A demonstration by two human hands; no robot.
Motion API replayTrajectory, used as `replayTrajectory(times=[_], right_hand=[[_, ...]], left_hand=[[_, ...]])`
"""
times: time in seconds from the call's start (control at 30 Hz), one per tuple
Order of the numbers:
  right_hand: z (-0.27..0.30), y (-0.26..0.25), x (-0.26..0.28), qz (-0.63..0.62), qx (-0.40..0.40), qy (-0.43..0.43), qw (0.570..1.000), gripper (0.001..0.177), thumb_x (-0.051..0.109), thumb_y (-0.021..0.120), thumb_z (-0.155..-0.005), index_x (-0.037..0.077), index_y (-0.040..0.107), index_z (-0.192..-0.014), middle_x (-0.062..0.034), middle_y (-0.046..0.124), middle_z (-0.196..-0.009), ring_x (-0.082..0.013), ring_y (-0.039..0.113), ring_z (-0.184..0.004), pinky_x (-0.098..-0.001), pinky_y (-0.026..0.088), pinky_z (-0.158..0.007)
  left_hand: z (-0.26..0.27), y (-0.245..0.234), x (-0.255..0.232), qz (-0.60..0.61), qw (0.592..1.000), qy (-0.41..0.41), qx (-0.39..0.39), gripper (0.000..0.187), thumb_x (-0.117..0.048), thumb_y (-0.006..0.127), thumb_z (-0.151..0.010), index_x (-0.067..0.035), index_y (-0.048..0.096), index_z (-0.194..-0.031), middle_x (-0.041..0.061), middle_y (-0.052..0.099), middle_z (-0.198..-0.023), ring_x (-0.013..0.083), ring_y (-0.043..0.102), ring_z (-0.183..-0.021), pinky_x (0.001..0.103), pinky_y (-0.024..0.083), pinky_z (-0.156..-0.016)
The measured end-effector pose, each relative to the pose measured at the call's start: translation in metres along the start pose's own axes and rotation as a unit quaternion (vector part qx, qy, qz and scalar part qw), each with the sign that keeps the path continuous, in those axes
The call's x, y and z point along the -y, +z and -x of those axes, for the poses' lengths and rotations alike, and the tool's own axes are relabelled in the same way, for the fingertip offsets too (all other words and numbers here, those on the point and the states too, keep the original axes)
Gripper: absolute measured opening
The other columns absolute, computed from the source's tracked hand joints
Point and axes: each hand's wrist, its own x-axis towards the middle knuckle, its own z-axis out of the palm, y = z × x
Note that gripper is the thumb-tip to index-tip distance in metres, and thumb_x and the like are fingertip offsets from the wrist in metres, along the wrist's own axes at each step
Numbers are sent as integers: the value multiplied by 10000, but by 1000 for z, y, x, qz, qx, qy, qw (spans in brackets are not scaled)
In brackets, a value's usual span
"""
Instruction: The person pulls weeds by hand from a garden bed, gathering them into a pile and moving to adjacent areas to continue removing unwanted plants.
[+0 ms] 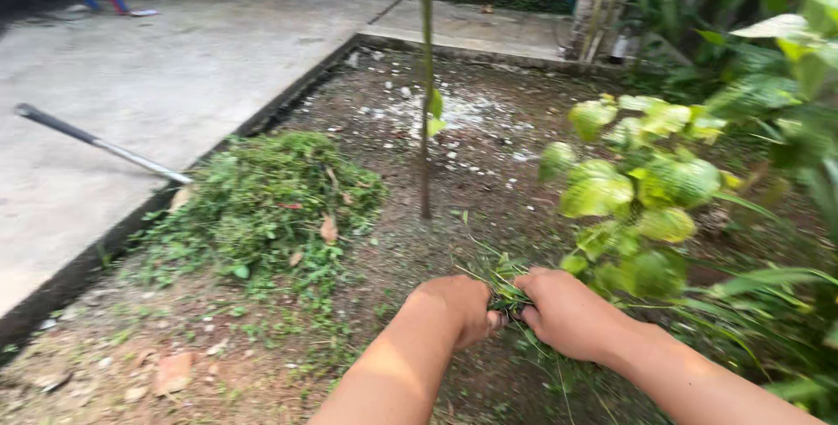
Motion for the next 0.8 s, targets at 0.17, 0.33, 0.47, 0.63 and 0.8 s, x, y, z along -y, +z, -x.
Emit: replayTrajectory(times=[0.17,0.33,0.47,0.63,0.8], right_hand=[[-45,24,41,-9,30,-11,999,320,88,726,-796,42,651,-1104,-201,702,-1011,-401,664,-1046,-479,531,-902],[-85,54,80,-20,54,-61,997,440,96,744,-786,62,601,-1200,-199,705,-1052,-403,660,-1069,-478,528,-908],[-119,72,117,-43,96,-48,993,423,101,731,-818,66,548,-1197,-190,697,-1059,-401,657,-1063,-483,528,-883],[-171,95,163,-54,168,-71,982,424,131,727,-850,60,479,-1186,-184,707,-984,-398,669,-1027,-488,530,-857],[-241,89,220,-50,198,-119,972,525,126,735,-774,211,630,-1281,-104,751,-1023,-304,722,-1010,-428,555,-902]], left_hand=[[26,-1,57,21,998,-54,11,421,-436,574,-975,-72,731,-1115,167,726,-1162,344,683,-1129,476,545,-984],[49,3,111,24,996,-79,14,402,-413,564,-987,-68,730,-1111,165,725,-1159,346,680,-1118,472,544,-983],[60,7,157,47,991,-120,27,367,-387,565,-990,-77,710,-1125,152,722,-1156,342,686,-1114,479,549,-976],[79,14,221,94,982,-162,13,348,-359,596,-975,-61,712,-1112,158,733,-1121,351,702,-1067,480,569,-938],[104,9,279,89,979,-182,-10,415,-407,641,-962,-25,765,-1068,182,747,-1103,352,703,-1041,461,575,-929]])
